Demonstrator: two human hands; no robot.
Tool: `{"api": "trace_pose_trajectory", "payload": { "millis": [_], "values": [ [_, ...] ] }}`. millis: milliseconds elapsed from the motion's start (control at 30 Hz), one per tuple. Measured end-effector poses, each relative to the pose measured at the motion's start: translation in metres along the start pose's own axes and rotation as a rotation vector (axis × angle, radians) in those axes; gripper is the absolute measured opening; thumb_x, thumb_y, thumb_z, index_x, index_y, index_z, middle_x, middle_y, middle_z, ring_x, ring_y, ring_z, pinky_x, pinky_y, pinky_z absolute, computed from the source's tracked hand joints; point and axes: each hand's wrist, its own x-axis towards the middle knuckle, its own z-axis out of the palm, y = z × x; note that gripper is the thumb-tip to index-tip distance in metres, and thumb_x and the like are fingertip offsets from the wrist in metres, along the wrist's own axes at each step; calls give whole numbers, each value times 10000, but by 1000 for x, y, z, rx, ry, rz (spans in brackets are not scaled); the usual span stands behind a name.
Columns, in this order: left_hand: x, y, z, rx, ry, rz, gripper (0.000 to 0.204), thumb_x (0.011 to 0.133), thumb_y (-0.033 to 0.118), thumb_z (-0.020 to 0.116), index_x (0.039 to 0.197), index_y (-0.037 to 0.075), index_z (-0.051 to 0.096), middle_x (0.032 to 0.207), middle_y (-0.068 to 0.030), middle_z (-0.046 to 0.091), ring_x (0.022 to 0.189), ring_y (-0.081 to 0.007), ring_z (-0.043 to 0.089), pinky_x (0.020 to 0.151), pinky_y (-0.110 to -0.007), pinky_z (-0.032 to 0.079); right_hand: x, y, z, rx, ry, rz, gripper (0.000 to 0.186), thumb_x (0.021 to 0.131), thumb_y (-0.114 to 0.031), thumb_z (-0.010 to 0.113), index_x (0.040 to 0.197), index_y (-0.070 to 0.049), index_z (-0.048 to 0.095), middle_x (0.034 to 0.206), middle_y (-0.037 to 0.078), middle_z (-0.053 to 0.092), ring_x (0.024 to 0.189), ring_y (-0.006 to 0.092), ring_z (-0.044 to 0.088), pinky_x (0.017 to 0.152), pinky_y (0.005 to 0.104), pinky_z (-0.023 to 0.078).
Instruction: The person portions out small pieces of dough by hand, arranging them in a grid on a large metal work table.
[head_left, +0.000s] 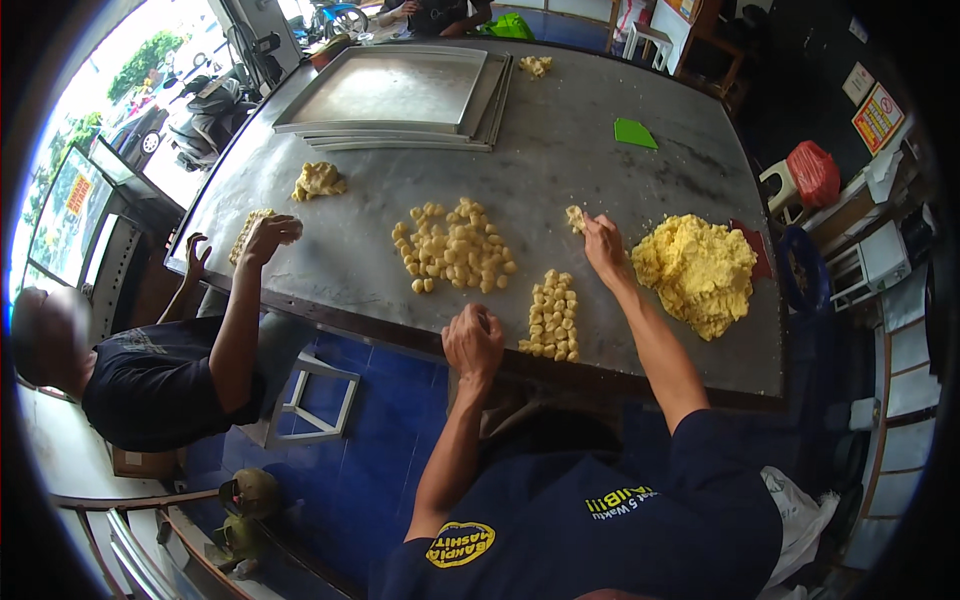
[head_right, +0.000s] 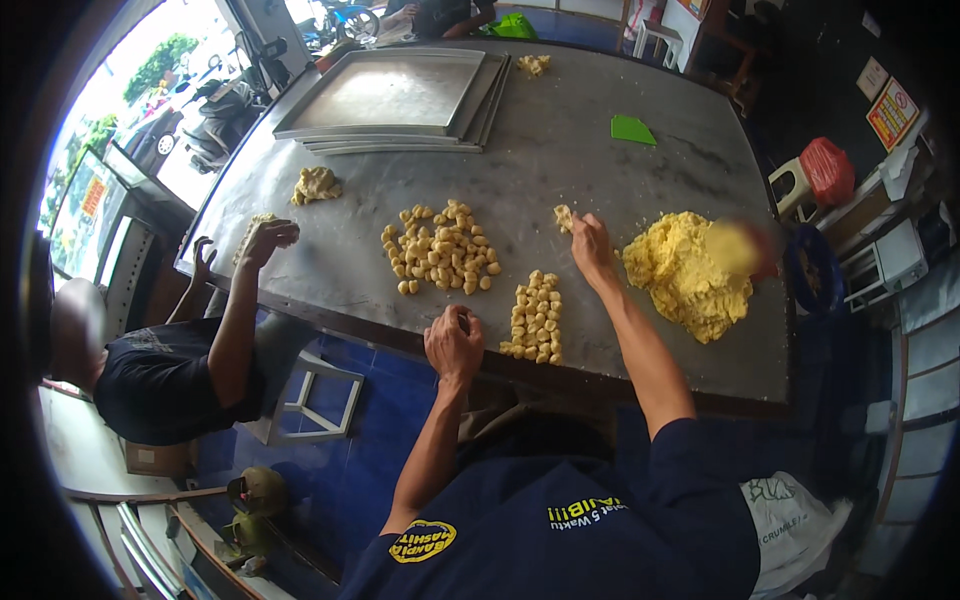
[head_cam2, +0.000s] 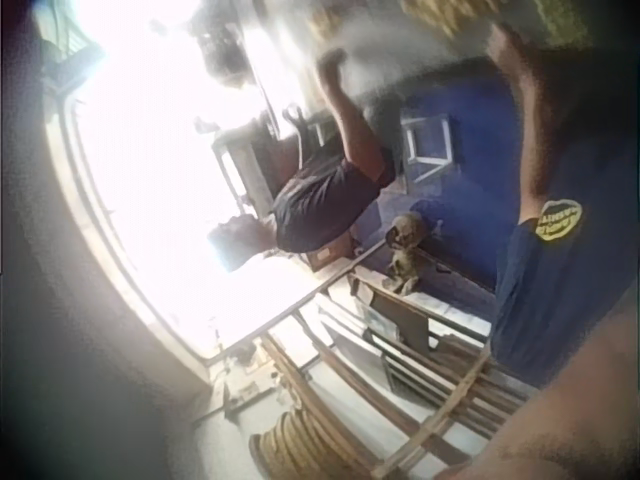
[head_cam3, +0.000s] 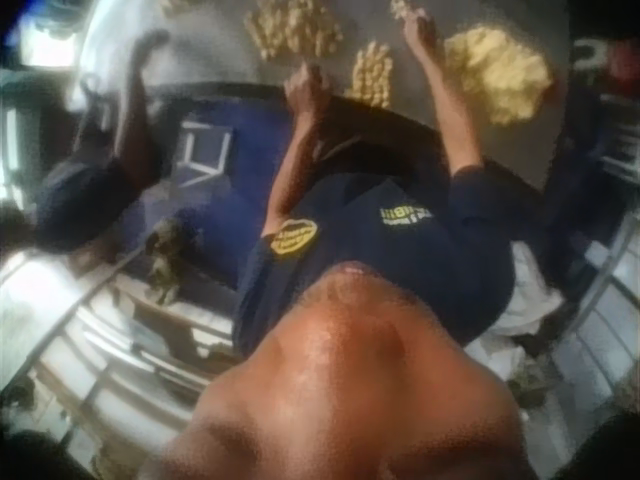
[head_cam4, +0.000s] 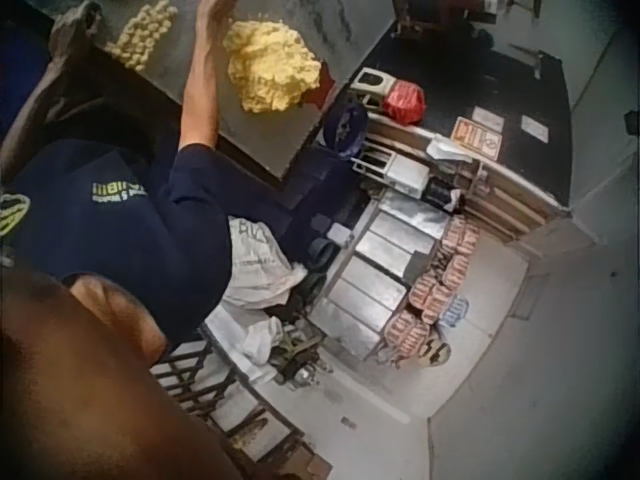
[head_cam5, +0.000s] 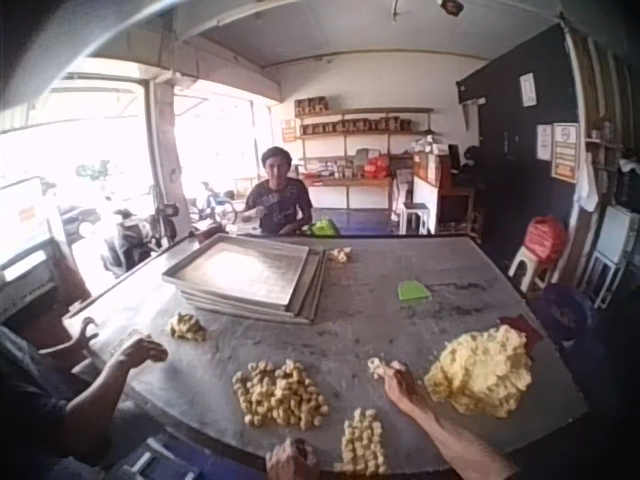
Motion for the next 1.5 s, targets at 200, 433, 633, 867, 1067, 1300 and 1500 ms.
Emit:
{"api": "trace_pose_trajectory", "payload": {
  "millis": [200, 433, 633, 867, 1067, 1300, 1500],
  "values": [
    [0, -4, 4, -21, 41, 28, 75, 820, 174, 662, 866, 132, 620, 752, -19, 640, 795, -242, 634, 754, -402, 437, 25, 5, -27, 208, -178, 176, 210, 915, -80, 650, 1097, -53, 752, 761, 139, 717, 705, 244, 690, 655, 346, 550],
    [1, 6, -1, -39, 12, 48, 64, 826, 163, 657, 867, 128, 622, 750, -16, 640, 788, -236, 633, 751, -389, 438, 10, 38, -48, 1076, -379, 628, 304, 924, -162, 711, 1152, 38, 686, 913, 51, 709, 753, 100, 644, 663, 242, 534],
    [1, 1, 0, -30, 31, 37, 57, 833, 167, 658, 859, 132, 622, 741, -11, 636, 775, -234, 631, 741, -389, 437, 0, 25, -45, 850, -378, 627, 324, 893, -250, 745, 1087, 6, 706, 815, 26, 680, 688, 82, 598, 598, 242, 488],
    [1, -1, 0, -11, 25, 54, 51, 837, 173, 656, 848, 141, 618, 736, 2, 633, 762, -230, 627, 734, -393, 434, -9, 2, -56, 715, -301, 502, 257, 869, -174, 752, 1047, 10, 736, 782, 41, 694, 643, 84, 602, 557, 247, 499],
    [0, 0, 0, -14, -13, 36, 51, 842, 184, 655, 855, 144, 626, 745, 5, 641, 786, -228, 633, 744, -392, 434, -43, -18, -61, 728, -359, 370, 251, 908, -204, 706, 1073, -16, 725, 766, 35, 702, 600, 101, 614, 562, 250, 505],
    [3, 9, -2, -144, -76, 55, 110, 875, 216, 645, 895, 110, 669, 808, -45, 670, 837, -265, 637, 772, -410, 442, -63, -36, -55, 621, -249, 290, 237, 978, -216, 629, 1081, -28, 730, 707, 43, 683, 592, 100, 629, 555, 275, 499],
    [32, 39, 24, -168, -135, 277, 207, 916, 247, 639, 888, 57, 716, 953, -137, 672, 924, -336, 623, 797, -458, 473, -47, -43, -44, 610, -118, 167, 262, 974, -167, 615, 1176, -5, 654, 921, 167, 673, 765, 242, 636, 697, 348, 499]
  ]
}}
